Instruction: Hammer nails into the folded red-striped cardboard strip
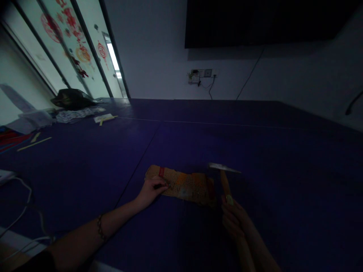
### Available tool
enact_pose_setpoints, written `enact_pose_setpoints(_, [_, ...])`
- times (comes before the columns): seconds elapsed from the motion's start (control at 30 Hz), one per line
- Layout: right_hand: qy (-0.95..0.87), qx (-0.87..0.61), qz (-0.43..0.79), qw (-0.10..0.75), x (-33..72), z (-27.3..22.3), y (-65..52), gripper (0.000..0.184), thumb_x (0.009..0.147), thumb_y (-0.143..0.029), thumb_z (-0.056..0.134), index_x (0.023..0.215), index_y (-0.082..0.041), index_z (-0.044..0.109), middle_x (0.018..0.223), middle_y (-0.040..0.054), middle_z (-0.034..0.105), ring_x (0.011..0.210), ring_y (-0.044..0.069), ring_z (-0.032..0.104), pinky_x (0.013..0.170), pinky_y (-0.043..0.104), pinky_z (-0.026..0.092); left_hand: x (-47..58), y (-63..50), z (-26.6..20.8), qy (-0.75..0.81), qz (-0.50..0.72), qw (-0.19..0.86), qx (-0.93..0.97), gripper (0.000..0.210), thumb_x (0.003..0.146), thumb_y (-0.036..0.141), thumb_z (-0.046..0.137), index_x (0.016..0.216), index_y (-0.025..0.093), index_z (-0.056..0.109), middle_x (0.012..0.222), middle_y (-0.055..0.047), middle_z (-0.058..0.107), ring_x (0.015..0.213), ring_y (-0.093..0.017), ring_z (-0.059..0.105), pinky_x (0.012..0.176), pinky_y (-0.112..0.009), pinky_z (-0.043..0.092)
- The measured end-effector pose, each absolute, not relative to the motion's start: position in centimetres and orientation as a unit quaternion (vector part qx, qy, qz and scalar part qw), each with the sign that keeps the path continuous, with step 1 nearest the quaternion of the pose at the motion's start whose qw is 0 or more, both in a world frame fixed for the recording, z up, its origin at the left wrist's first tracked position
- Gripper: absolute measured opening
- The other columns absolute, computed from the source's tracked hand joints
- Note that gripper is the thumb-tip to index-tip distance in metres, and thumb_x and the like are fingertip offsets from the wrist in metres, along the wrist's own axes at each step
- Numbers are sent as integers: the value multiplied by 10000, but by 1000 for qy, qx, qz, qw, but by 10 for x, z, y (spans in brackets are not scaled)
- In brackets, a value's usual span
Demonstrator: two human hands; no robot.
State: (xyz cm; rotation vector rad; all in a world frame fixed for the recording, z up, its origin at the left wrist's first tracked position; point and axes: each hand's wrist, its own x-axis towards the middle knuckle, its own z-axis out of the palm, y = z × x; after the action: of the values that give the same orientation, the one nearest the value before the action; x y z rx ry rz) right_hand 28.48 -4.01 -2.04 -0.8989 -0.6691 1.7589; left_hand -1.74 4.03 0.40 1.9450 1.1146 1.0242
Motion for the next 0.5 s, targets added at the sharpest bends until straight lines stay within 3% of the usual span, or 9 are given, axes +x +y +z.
enact_pose_setpoints(0.5, [-285, -368, 726, 506, 283, -21, -41, 255, 690, -356, 643, 687, -241, 415, 318, -143, 303, 170, 25, 177, 197, 129, 226, -17, 39, 7, 425, 370, 342, 753, 40, 709, 178, 627, 684, 156, 649, 722, -35, 643, 751, -164, 595, 700, -271, 467])
